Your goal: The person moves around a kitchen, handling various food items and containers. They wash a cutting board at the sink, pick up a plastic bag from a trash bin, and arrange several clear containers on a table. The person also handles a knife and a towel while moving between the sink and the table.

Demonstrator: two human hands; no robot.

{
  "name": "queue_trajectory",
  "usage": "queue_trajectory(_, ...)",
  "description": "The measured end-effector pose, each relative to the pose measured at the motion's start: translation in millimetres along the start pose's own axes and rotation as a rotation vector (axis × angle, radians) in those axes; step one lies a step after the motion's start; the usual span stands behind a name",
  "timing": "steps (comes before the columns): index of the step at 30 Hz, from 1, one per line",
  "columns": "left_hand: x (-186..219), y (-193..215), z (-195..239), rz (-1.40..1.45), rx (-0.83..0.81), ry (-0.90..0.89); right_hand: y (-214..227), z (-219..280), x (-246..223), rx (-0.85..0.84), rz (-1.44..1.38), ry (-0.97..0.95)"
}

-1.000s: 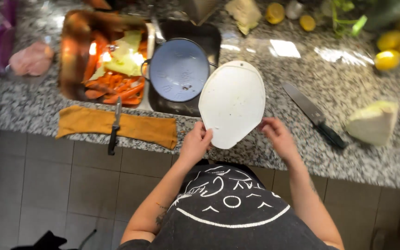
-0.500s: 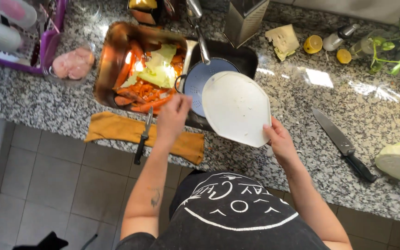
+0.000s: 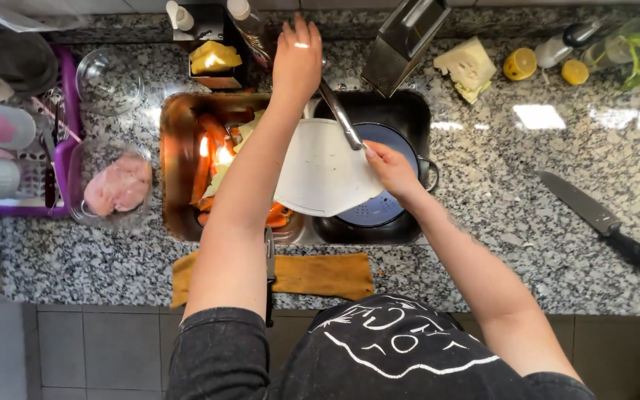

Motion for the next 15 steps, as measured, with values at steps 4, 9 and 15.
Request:
queue_trajectory(4, 8.3, -11.5, -1.6, -0.167, 0.160, -0.013, -14.8, -16.9, 0.1, 0.011, 0.109, -0.024)
queue_trajectory(9, 3.5, 19.8, 3.1, -0.253, 0.264, 0.017, -29.2, -23.9, -2.8, 0.022, 0.043, -0.032)
queue_trajectory(15, 1.3, 28.4, -3.1, -0.207, 0.354, 0.022, -36.7, -22.8, -14.1, 0.034, 0.027, -0.026)
Point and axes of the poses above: each hand's wrist, its own z-axis away from the middle knuckle, its own y-axis out of the back of the hand, x = y × z, the point moved 7 cm from there along -z, towards the middle knuckle, and after that the axes turned 2 degrees about -x, right-handed, at the moved point
